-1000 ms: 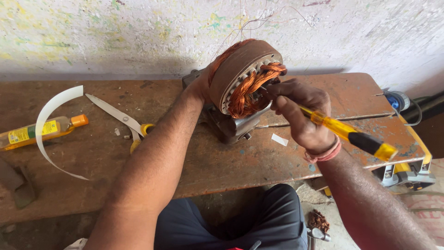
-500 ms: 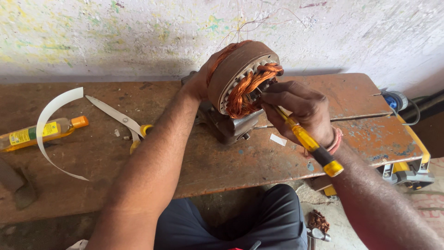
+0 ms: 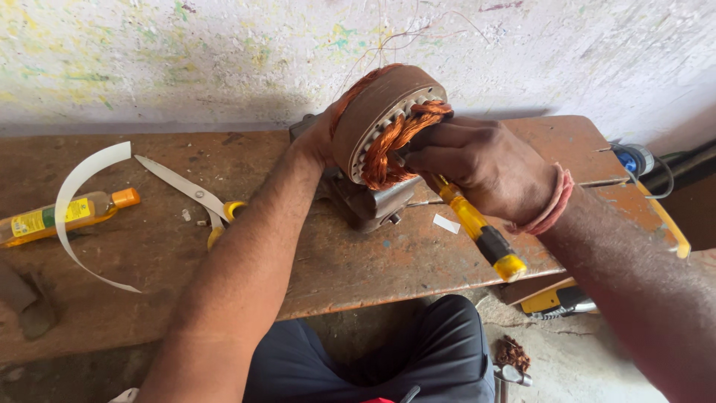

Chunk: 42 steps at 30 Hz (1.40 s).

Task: The person winds copper wire into the slots of a motor stator, using a screwdriver to push the wire into place. They rotate the stator and continue inserting wire into adjacent slots.

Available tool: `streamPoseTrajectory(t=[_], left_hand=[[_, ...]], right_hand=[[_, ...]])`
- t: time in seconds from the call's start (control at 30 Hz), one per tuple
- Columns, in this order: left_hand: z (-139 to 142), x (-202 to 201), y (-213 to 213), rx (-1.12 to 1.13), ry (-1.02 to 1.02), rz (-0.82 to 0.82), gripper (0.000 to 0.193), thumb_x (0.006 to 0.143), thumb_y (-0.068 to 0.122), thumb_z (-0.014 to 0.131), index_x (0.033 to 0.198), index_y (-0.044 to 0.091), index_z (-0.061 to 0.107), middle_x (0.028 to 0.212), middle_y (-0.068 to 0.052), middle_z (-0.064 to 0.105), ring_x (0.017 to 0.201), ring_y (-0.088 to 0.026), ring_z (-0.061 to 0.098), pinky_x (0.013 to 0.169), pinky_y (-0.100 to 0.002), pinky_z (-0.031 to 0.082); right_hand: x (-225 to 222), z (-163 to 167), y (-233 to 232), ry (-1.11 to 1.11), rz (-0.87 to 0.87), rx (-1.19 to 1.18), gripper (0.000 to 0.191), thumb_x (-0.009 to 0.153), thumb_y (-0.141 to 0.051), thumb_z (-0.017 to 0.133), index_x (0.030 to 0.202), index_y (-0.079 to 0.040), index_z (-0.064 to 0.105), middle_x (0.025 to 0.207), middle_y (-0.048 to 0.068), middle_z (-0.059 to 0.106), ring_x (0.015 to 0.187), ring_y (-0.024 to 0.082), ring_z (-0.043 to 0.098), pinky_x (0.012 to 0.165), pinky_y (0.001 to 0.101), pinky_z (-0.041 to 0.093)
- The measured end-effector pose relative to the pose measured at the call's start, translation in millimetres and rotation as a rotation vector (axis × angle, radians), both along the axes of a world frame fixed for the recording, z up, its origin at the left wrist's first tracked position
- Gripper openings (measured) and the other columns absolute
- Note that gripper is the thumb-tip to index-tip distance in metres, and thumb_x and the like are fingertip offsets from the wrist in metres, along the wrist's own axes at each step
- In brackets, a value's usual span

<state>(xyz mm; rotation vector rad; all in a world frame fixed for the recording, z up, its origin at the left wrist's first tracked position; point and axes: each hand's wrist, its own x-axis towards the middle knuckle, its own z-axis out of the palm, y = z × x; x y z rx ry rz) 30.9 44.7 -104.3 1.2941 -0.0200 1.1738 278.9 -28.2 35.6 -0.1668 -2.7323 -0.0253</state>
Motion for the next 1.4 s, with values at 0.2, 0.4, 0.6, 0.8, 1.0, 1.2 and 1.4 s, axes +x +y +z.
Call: streamPoseTrajectory(t=[0.2, 0.4, 0.6, 0.8, 1.0, 1.2, 1.4], left_hand=[[0.8, -1.2, 1.5, 0.039, 0.018, 0.021, 0.064, 0.105, 0.023, 0.068, 0.159, 0.01, 0.037, 0.152, -0.017, 0.057, 0.14, -0.027, 0.059, 0.122, -0.046, 0.051], [-3.8, -0.9, 8.4, -0.057, -0.069, -0.1, 0.053, 0.114, 0.034, 0.047, 0.16, 0.01, 0.038, 0.153, -0.019, 0.057, 0.141, -0.029, 0.06, 0.12, -0.048, 0.054], [-6.8, -1.5, 12.0, -0.051, -0.054, -0.076, 0.049, 0.116, 0.029, 0.044, 0.161, 0.01, 0.037, 0.153, -0.019, 0.057, 0.141, -0.03, 0.059, 0.12, -0.049, 0.055], [-5.2, -1.0, 2.6, 0.186, 0.032, 0.026, 0.061, 0.108, 0.012, 0.061, 0.163, 0.019, 0.034, 0.157, -0.016, 0.053, 0.146, -0.028, 0.054, 0.123, -0.049, 0.052], [-1.9, 0.4, -0.3, -0.056, -0.081, -0.116, 0.05, 0.112, 0.015, 0.051, 0.161, 0.014, 0.037, 0.154, -0.019, 0.057, 0.142, -0.031, 0.058, 0.119, -0.05, 0.053], [-2.3, -0.9, 3.7, -0.184, -0.093, -0.164, 0.055, 0.112, 0.018, 0.057, 0.162, 0.011, 0.037, 0.154, -0.018, 0.053, 0.142, -0.028, 0.055, 0.123, -0.046, 0.047], [-5.2, -1.2, 5.8, -0.214, -0.089, -0.173, 0.051, 0.113, 0.023, 0.051, 0.161, 0.01, 0.037, 0.153, -0.019, 0.054, 0.141, -0.028, 0.055, 0.121, -0.047, 0.048]], right_hand=[[5.4, -12.0, 9.6, 0.074, 0.017, -0.074, 0.017, 0.086, 0.002, 0.072, 0.103, 0.001, 0.074, 0.083, 0.008, 0.069, 0.068, 0.018, 0.069, 0.056, 0.0306, 0.055], [23.1, -23.5, 1.6, 0.155, 0.017, 0.019, 0.021, 0.087, 0.002, 0.074, 0.108, 0.001, 0.073, 0.107, 0.015, 0.074, 0.086, 0.021, 0.074, 0.068, 0.0305, 0.059], [30.4, -23.8, -3.9, 0.125, -0.033, 0.022, 0.022, 0.083, 0.003, 0.076, 0.104, -0.001, 0.074, 0.107, 0.013, 0.074, 0.085, 0.021, 0.074, 0.067, 0.0312, 0.06], [39.0, -32.6, -10.6, 0.156, -0.077, 0.085, 0.019, 0.084, 0.002, 0.078, 0.102, -0.003, 0.075, 0.104, 0.01, 0.074, 0.085, 0.022, 0.074, 0.069, 0.0322, 0.06], [29.3, -41.6, 3.1, 0.288, -0.039, 0.081, 0.016, 0.091, -0.001, 0.08, 0.106, -0.003, 0.074, 0.11, 0.011, 0.074, 0.092, 0.019, 0.076, 0.077, 0.0284, 0.063], [19.4, -37.4, 2.4, 0.254, -0.099, -0.011, 0.018, 0.088, -0.001, 0.078, 0.106, -0.003, 0.075, 0.11, 0.011, 0.075, 0.097, 0.023, 0.076, 0.082, 0.0311, 0.063], [11.9, -26.0, 1.8, 0.209, -0.097, -0.077, 0.018, 0.087, 0.0, 0.078, 0.104, -0.002, 0.075, 0.098, 0.01, 0.073, 0.084, 0.021, 0.075, 0.07, 0.0314, 0.059]])
